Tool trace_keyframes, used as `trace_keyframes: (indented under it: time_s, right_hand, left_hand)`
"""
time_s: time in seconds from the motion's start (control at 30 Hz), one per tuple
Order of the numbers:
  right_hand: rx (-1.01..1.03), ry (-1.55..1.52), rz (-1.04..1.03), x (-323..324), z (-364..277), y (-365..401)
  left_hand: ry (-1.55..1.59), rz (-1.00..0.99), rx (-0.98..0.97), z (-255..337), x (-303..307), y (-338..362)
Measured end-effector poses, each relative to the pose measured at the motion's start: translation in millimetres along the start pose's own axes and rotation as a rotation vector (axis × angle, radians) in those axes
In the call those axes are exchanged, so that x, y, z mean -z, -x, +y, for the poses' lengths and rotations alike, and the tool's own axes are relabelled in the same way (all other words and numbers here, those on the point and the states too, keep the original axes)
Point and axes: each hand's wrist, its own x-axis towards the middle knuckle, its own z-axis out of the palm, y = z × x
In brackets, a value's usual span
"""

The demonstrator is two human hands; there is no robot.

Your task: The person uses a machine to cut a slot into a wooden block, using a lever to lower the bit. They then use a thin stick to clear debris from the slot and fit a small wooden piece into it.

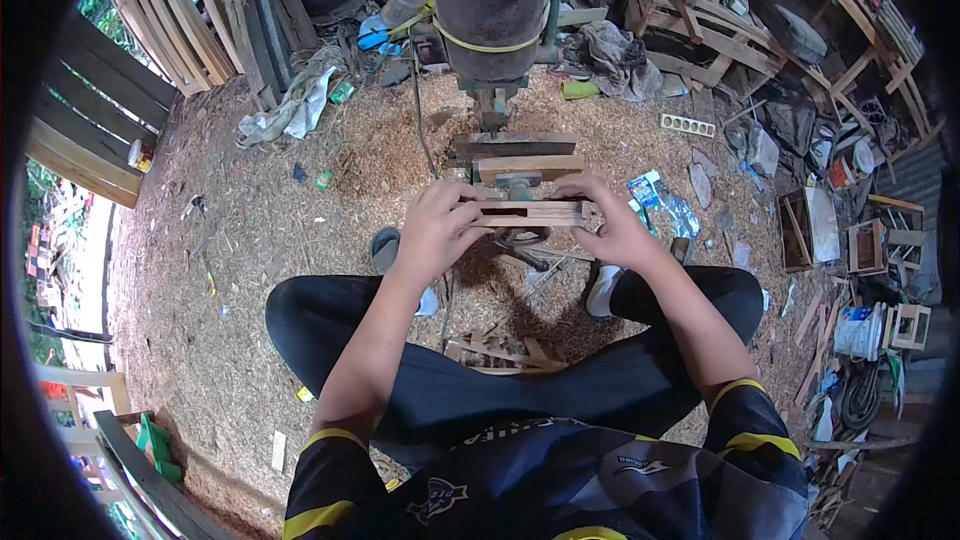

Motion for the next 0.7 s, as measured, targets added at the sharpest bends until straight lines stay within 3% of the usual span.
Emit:
trace_keyframes:
  time_s: [0.03, 0.13, 0.2, 0.53, 0.7]
  right_hand:
    - [0.025, 0.200, -0.056, 3.1, -6.4, -0.1]
    - [0.040, 0.357, -0.054, 0.7, -19.0, -2.3]
    - [0.070, 0.511, -0.023, -7.3, -21.1, 0.8]
    - [0.158, 0.421, 0.106, -3.3, -26.7, 8.0]
    - [0.162, 0.427, 0.092, -4.7, -19.6, 7.5]
  left_hand:
    - [-0.041, 0.036, -0.040, 3.8, -0.2, -0.4]
    - [-0.151, 0.061, -0.177, 18.7, 5.1, -5.3]
    - [-0.095, 0.074, -0.142, 23.3, -1.1, 1.0]
    - [-0.031, 0.208, 0.024, 29.9, 6.0, -0.4]
    - [-0.014, -0.007, 0.125, 14.5, 18.0, 2.1]
